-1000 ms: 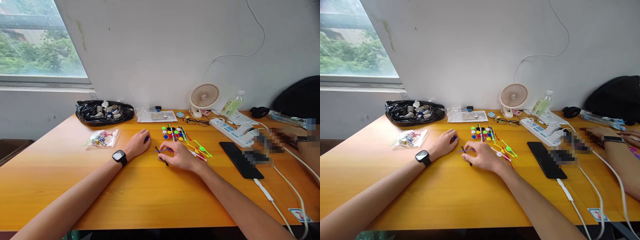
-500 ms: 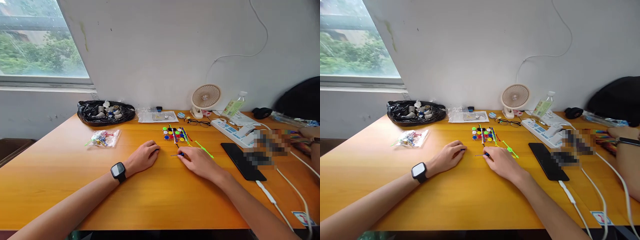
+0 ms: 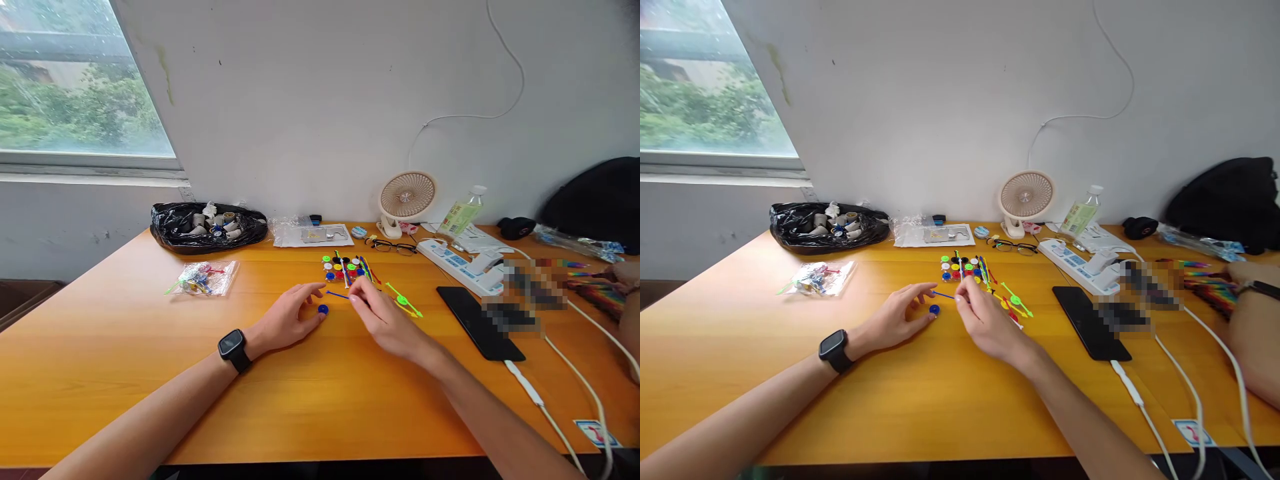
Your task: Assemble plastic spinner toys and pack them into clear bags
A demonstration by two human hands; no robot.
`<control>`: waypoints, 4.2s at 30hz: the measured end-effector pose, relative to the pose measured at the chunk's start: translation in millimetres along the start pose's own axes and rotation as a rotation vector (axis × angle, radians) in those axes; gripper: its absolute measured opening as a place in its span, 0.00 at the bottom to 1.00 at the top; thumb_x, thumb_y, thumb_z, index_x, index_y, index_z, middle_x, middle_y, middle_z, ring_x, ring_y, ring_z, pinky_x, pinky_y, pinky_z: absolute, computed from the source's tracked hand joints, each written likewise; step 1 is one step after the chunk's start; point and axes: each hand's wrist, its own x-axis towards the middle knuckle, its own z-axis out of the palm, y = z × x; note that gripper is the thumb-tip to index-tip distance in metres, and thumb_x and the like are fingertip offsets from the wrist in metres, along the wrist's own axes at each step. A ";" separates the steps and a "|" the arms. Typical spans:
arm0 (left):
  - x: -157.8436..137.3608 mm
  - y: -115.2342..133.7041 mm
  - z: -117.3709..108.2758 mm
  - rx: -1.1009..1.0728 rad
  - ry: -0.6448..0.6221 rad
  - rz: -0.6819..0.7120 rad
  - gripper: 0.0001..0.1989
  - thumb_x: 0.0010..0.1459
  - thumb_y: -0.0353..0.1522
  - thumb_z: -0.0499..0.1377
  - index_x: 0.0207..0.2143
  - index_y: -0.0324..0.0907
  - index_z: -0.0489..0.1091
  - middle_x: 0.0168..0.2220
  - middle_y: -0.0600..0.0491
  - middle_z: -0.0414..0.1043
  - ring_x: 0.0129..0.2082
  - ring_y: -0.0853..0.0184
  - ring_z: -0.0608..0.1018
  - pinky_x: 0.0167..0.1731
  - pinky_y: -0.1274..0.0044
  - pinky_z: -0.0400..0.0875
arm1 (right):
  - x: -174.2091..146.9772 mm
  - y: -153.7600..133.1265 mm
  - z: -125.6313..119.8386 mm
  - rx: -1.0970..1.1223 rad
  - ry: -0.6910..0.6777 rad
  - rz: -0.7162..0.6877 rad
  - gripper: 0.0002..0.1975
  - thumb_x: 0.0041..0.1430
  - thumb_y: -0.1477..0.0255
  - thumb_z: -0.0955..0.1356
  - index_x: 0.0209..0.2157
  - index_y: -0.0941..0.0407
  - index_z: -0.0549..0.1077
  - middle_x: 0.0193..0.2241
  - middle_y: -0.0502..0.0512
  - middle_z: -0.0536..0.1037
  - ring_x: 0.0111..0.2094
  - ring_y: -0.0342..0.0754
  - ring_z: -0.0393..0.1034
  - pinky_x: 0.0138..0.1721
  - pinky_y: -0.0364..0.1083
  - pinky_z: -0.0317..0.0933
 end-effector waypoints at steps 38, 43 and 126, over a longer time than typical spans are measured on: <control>-2.5 3.9 -10.9 0.110 -0.042 0.113 0.12 0.67 0.30 0.59 0.51 0.47 0.75 0.45 0.49 0.79 0.46 0.60 0.79 0.48 0.68 0.75 | 35.8 35.0 69.7 0.443 0.057 0.134 0.12 0.55 0.64 0.72 0.37 0.56 0.73 0.30 0.49 0.72 0.32 0.46 0.67 0.34 0.45 0.63; -2.8 3.9 -12.3 0.126 -0.027 0.092 0.15 0.65 0.32 0.62 0.53 0.46 0.72 0.46 0.49 0.79 0.47 0.57 0.78 0.48 0.67 0.74 | 34.2 30.3 70.2 0.375 0.088 0.151 0.10 0.54 0.67 0.72 0.35 0.55 0.72 0.30 0.50 0.74 0.31 0.46 0.68 0.34 0.45 0.64; -2.0 -24.0 -29.1 -0.072 0.459 -0.367 0.22 0.61 0.29 0.50 0.49 0.43 0.82 0.26 0.55 0.80 0.25 0.64 0.80 0.38 0.70 0.77 | 19.6 8.6 33.1 -0.072 0.322 -0.015 0.25 0.72 0.56 0.64 0.23 0.55 0.62 0.17 0.45 0.57 0.21 0.42 0.51 0.27 0.45 0.44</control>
